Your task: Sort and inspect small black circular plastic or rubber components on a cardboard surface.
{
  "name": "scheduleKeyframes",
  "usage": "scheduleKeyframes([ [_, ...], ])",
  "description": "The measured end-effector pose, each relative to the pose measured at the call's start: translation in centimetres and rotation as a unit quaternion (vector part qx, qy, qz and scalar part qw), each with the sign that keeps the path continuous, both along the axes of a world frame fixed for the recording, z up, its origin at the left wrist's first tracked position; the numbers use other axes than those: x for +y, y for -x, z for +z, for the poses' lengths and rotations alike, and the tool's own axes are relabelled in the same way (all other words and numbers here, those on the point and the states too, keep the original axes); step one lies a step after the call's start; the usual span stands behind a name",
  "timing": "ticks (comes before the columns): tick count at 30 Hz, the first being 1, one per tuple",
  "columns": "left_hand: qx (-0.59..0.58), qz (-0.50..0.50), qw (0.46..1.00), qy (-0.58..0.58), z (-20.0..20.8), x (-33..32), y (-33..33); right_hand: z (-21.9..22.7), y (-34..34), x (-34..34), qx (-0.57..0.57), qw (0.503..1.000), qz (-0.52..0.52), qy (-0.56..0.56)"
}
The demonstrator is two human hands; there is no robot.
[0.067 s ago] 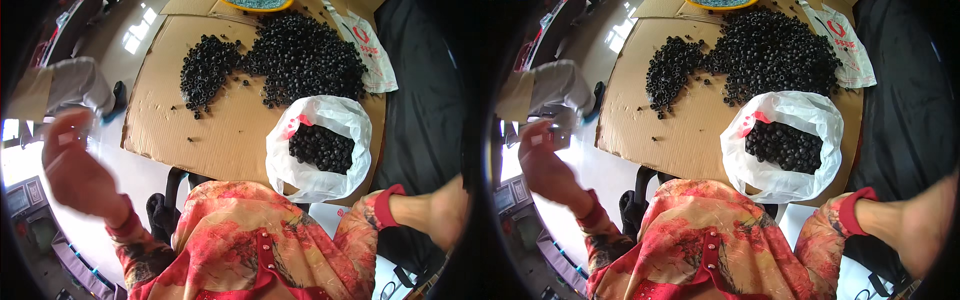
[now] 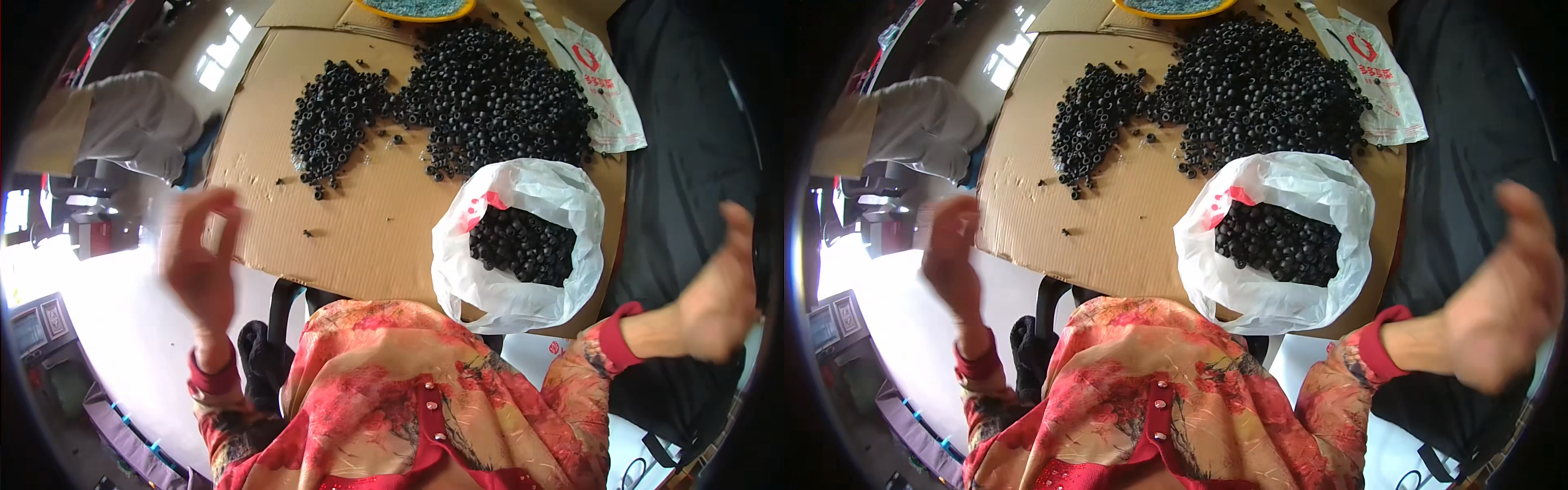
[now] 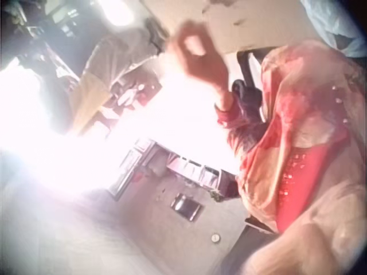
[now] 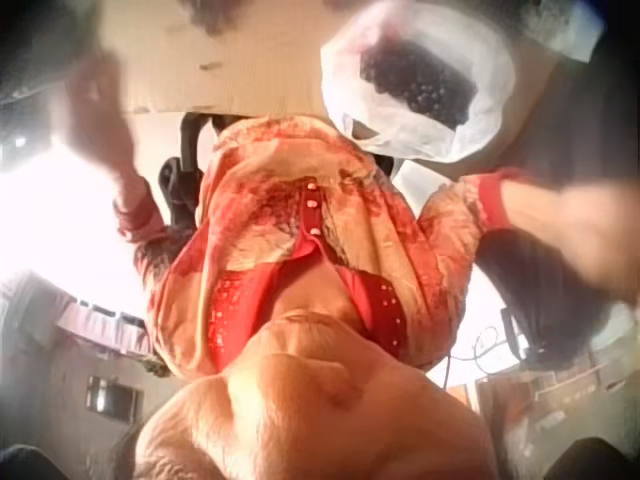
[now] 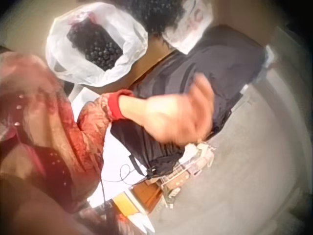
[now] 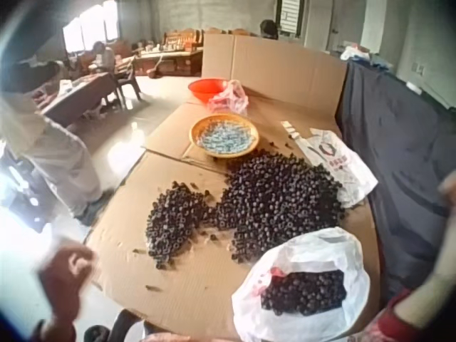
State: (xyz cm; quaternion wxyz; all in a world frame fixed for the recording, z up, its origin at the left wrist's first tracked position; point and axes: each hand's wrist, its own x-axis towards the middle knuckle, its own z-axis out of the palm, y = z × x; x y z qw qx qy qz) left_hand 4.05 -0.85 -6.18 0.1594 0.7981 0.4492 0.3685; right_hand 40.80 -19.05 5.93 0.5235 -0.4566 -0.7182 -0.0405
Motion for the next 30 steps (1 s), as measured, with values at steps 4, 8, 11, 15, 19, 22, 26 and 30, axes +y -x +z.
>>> scheduleKeyframes([
  [4, 0.078, -0.075, 0.982, 0.153, -7.2, -2.3, -0.7, -5.7, 0.9, 1.4, 0.111, 0.974, -0.123, 0.155],
  [8, 0.119, -0.066, 0.973, 0.185, -12.7, -2.5, 0.5, -8.6, 1.5, 5.2, 0.048, 0.940, -0.093, 0.326],
  [11, 0.114, -0.096, 0.978, 0.146, -14.1, -1.4, -0.6, -11.4, 1.5, 7.5, -0.024, 0.947, -0.056, 0.314],
  [15, 0.084, -0.126, 0.978, 0.140, -13.9, -0.5, -3.5, -12.9, 1.4, 11.2, -0.036, 0.928, -0.002, 0.371],
  [19, 0.063, -0.166, 0.980, 0.085, -14.5, 1.6, -7.4, -15.4, 1.9, 15.1, -0.121, 0.909, 0.065, 0.395],
  [22, 0.057, -0.168, 0.981, 0.078, -13.4, 1.3, -8.2, -19.6, 3.0, 18.1, -0.173, 0.908, 0.082, 0.372],
  [26, 0.033, -0.174, 0.980, 0.091, -12.0, 0.6, -8.2, -22.2, 5.2, 20.2, -0.221, 0.899, 0.043, 0.377],
  [30, -0.027, -0.172, 0.972, 0.161, -11.5, 0.4, -8.9, -24.3, 6.0, 20.8, -0.297, 0.886, 0.015, 0.356],
])
